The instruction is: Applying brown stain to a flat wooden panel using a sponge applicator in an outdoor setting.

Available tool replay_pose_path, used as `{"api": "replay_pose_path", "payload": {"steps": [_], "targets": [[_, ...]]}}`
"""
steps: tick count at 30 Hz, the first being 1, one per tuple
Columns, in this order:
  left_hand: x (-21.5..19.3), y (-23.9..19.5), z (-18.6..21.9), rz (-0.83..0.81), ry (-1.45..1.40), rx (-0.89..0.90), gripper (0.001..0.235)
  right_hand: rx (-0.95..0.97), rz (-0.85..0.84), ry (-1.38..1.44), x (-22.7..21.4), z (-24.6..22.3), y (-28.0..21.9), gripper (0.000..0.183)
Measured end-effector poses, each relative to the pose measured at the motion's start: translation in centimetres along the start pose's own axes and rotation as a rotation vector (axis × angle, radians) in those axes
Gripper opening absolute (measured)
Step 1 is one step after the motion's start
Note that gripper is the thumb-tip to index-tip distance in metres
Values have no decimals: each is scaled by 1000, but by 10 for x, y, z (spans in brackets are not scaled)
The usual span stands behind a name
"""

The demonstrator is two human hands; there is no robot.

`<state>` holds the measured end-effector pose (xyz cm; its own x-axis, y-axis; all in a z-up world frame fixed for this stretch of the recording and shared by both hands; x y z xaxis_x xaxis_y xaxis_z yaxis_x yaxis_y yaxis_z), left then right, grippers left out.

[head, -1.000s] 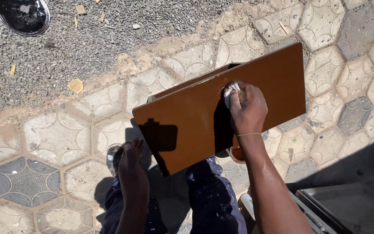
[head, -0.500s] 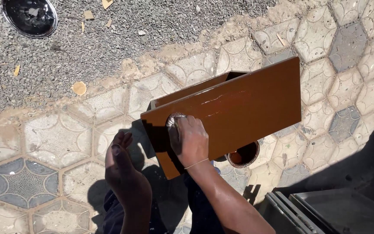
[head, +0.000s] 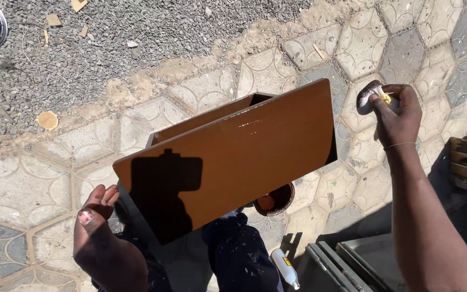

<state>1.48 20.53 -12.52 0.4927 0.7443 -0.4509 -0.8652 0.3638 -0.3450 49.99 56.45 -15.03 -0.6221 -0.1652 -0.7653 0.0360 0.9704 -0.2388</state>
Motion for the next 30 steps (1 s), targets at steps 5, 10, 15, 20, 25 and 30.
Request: {"api": "replay_pose_path", "payload": {"steps": [5, 10, 15, 20, 25, 30], "targets": [[-17, 11, 3, 36, -45, -82, 75, -74, -56, -129, 59, 6, -33, 14], [-59, 30, 11, 42, -95, -162, 84, -163, -203, -276, 168, -75, -129, 19], [-112, 47, 8, 67, -72, -173, 85, -345, -316, -314, 283, -175, -249, 24], [-160, 54, 5, 25, 13, -96, 75, -563, -405, -231, 389, -267, -375, 25], [-177, 44, 3, -4, 55, 18, 64, -587, -459, -147, 391, -299, -398, 21], [-144, 21, -13, -99, -147, -120, 60, -434, -289, -477, 330, -226, -318, 28]]}}
Point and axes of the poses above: each hand's wrist, its own y-axis towards the middle knuckle, its own x-axis out of the palm, z = x × y, the point moved 9 cm from there along y, towards the middle knuckle, and after that the axes turned 2 degrees about -z, right-handed, at the moved point
